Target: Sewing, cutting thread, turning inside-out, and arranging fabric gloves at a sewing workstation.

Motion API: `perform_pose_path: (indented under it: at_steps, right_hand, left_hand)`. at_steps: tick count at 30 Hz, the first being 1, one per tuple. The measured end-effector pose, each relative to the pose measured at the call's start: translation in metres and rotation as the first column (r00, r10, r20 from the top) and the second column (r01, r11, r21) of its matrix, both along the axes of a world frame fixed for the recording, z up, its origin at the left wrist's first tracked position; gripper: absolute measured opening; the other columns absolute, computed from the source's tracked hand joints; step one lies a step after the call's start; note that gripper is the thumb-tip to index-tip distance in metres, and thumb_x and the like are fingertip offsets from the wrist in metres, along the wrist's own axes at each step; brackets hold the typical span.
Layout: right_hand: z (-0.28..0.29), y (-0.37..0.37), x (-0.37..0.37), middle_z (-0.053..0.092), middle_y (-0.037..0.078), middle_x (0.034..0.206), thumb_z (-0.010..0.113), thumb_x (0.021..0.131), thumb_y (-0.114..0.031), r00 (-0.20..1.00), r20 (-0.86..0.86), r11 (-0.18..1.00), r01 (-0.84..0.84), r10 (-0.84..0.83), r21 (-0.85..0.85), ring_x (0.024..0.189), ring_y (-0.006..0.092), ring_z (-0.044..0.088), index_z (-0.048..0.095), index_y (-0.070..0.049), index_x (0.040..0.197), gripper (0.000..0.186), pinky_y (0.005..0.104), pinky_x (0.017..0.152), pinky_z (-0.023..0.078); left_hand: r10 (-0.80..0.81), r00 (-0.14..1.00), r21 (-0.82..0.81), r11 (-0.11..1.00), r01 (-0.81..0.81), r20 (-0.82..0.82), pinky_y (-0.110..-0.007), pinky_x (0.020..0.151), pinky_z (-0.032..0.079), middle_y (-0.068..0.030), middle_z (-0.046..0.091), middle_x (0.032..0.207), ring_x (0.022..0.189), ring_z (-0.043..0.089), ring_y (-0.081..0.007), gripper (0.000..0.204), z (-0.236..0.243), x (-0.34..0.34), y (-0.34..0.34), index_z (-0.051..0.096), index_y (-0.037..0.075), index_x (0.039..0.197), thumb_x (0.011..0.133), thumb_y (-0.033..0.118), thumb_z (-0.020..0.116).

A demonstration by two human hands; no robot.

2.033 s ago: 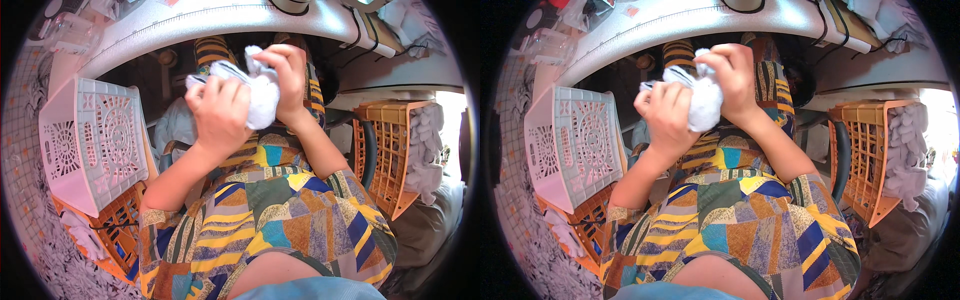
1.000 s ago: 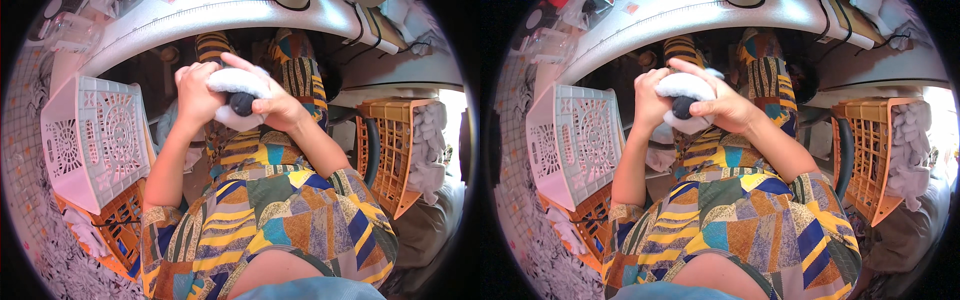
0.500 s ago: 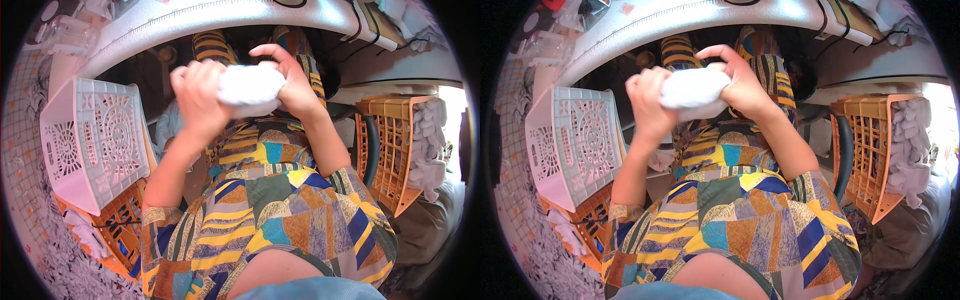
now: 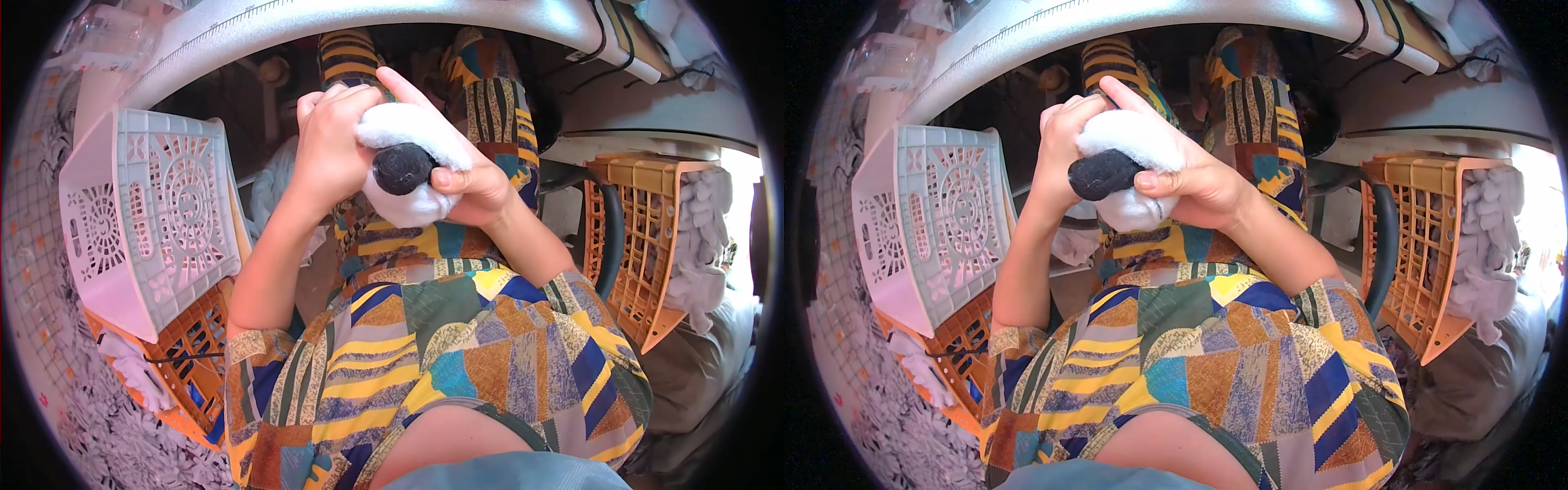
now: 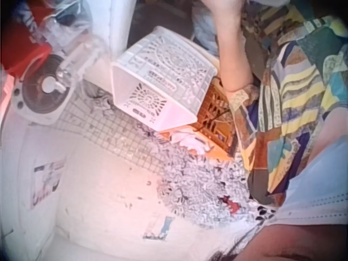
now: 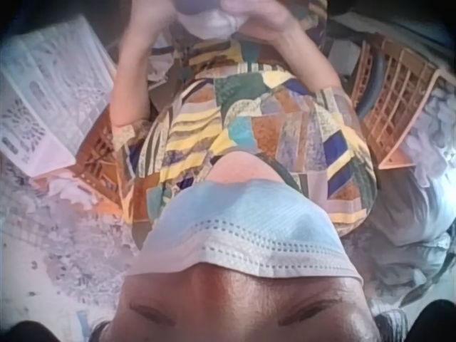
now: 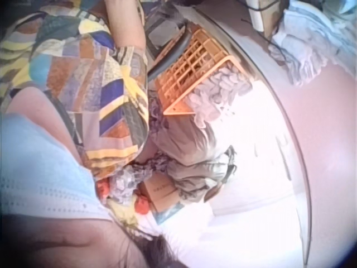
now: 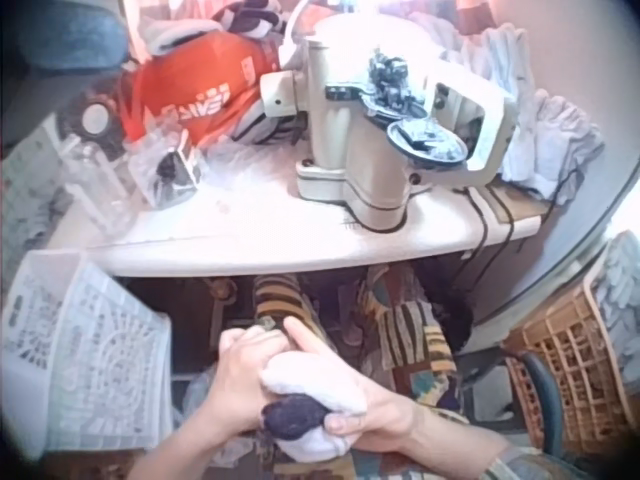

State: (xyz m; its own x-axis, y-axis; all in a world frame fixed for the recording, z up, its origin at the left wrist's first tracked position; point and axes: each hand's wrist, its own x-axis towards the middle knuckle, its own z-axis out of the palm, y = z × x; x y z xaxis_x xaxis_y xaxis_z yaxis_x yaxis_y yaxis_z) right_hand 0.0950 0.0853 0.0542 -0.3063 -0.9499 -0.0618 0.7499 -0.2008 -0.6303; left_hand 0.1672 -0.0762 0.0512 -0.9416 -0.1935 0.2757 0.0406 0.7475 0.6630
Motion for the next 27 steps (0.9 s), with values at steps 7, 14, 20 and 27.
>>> perform_pose_path:
  at_steps: [7,14,20,27]
  right_hand:
    - [0.000,-0.001,0.002,0.049,0.011,0.133,0.082,0.067,-0.026,1.000,0.016,1.000,0.000,0.000,0.010,0.122,0.0210,0.050,0.003,-0.012,0.154,0.118,0.0329,0.105,0.036]
    - [-0.003,-0.003,-0.005,0.051,0.011,0.132,0.083,0.065,-0.020,0.997,-0.082,0.999,0.008,-0.005,0.035,0.123,0.0215,0.050,0.016,-0.008,0.152,0.109,0.0331,0.105,0.036]
    - [-0.001,-0.003,-0.012,0.055,0.011,0.128,0.081,0.063,-0.014,0.995,-0.097,0.992,0.035,-0.023,0.121,0.120,0.0223,0.053,0.029,-0.006,0.147,0.100,0.0333,0.105,0.038]
    - [-0.003,-0.003,-0.015,0.054,0.008,0.125,0.078,0.062,0.001,1.000,0.011,0.996,-0.010,0.009,0.084,0.118,0.0188,0.051,0.035,-0.009,0.145,0.094,0.0314,0.103,0.039]
  left_hand:
    - [-0.031,0.999,0.034,0.999,0.029,0.045,-0.038,0.082,0.032,-0.0058,0.062,0.080,0.087,0.058,-0.0265,0.020,-0.006,0.001,-0.002,0.062,0.008,0.083,0.064,0.006,0.067]
    - [0.008,0.998,-0.022,1.000,-0.007,0.058,-0.040,0.082,0.033,-0.0070,0.063,0.080,0.084,0.059,-0.0277,0.024,-0.008,0.001,-0.004,0.062,0.008,0.083,0.060,0.007,0.070]
    - [0.106,0.992,-0.060,0.993,-0.102,0.061,-0.039,0.080,0.036,-0.0097,0.065,0.079,0.076,0.059,-0.0307,0.025,-0.005,0.003,-0.005,0.062,0.007,0.081,0.057,0.007,0.070]
    - [0.062,0.996,0.021,0.998,-0.064,0.057,-0.038,0.076,0.037,-0.0122,0.065,0.078,0.074,0.059,-0.0329,0.020,-0.007,0.001,-0.004,0.063,0.006,0.078,0.059,0.007,0.068]
